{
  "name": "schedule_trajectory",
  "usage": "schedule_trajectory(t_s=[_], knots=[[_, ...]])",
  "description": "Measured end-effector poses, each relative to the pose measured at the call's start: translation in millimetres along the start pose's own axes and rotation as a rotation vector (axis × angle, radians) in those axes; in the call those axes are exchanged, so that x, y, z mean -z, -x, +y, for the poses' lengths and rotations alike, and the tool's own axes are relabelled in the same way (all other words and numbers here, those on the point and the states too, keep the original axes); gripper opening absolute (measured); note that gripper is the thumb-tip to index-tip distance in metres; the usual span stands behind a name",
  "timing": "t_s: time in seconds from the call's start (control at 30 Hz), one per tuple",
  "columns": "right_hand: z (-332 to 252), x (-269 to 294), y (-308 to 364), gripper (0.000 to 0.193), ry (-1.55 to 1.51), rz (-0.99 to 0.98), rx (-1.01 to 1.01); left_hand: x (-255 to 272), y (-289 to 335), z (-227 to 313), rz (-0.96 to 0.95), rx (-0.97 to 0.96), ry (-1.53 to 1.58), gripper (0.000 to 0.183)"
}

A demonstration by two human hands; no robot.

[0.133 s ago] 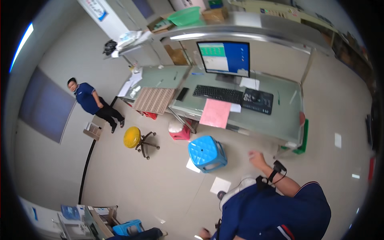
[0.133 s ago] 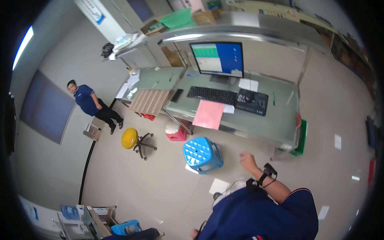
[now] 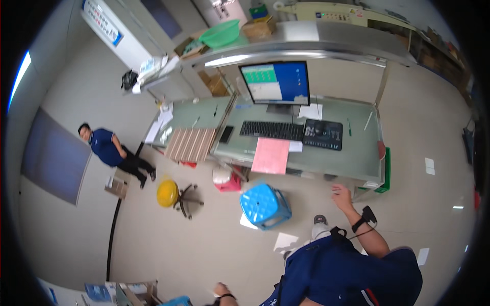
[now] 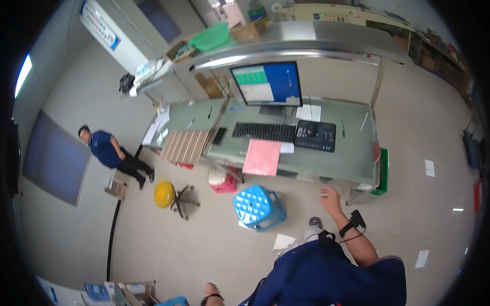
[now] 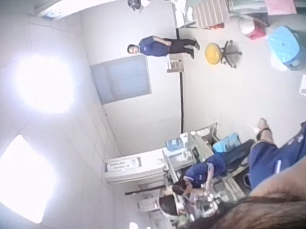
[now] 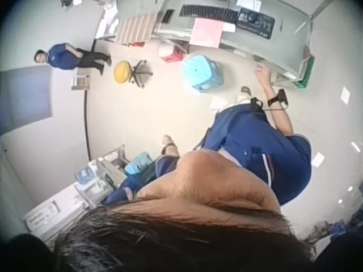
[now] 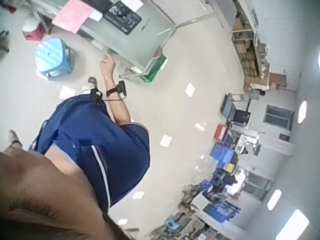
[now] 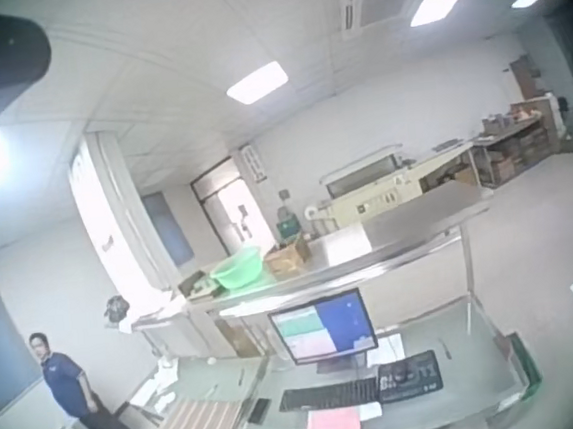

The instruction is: Using specialized CAM software to inspect or edit printed circuit board (PCB) layouts.

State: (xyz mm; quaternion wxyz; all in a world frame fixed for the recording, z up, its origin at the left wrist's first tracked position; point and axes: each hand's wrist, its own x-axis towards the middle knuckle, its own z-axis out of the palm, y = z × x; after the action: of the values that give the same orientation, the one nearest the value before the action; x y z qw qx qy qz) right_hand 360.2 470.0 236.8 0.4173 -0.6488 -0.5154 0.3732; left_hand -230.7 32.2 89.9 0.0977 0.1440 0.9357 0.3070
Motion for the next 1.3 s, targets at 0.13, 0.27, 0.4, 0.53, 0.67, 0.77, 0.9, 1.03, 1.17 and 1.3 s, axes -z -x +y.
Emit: schedule_trajectory(t_s=[0.13,0.27,0.4,0.53,0.67,0.77,0.9,1.03,1.17,1.3], knots=[[15,44,-35,0.039,0.085,0.17,-0.044,-1,-186,199,0.141,0.186,0.658,0.021],[47,54,-80,0.048,0.23,0.391,0.078,-109,-185,369,-0.146,-0.073,0.688,0.002],[32,32,-105,0.052,0.051,0.425,-0.041,-221,-47,472,-0.555,-0.698,0.076,0.02],[36,19,-125,0.052,0.023,0.469,-0.15,-253,48,594,-1.024,-1.104,-0.148,0.027],[34,-22,-151,0.06,-0.019,0.54,-0.128,-292,14,669,-1.101,-1.258,-0.384,0.033],[37,-38,-207,0.065,0.07,0.621,-0.045,-354,-21,704,-0.881,-1.46,-0.477,0.039],[12,-107,-299,0.07,0.267,0.674,0.103,-432,-89,712,-0.595,-1.856,-0.379,0.076],[22,-140,-372,0.073,0.452,0.739,0.205,-477,-85,738,-0.534,-2.012,-0.244,0.099],[32,-182,-396,0.071,0.623,0.698,0.24,-475,-106,749,-0.558,-1.997,-0.275,0.107],[39,-191,-405,0.068,0.811,0.722,0.242,-485,-105,768,-0.628,-2.059,-0.124,0.104]])
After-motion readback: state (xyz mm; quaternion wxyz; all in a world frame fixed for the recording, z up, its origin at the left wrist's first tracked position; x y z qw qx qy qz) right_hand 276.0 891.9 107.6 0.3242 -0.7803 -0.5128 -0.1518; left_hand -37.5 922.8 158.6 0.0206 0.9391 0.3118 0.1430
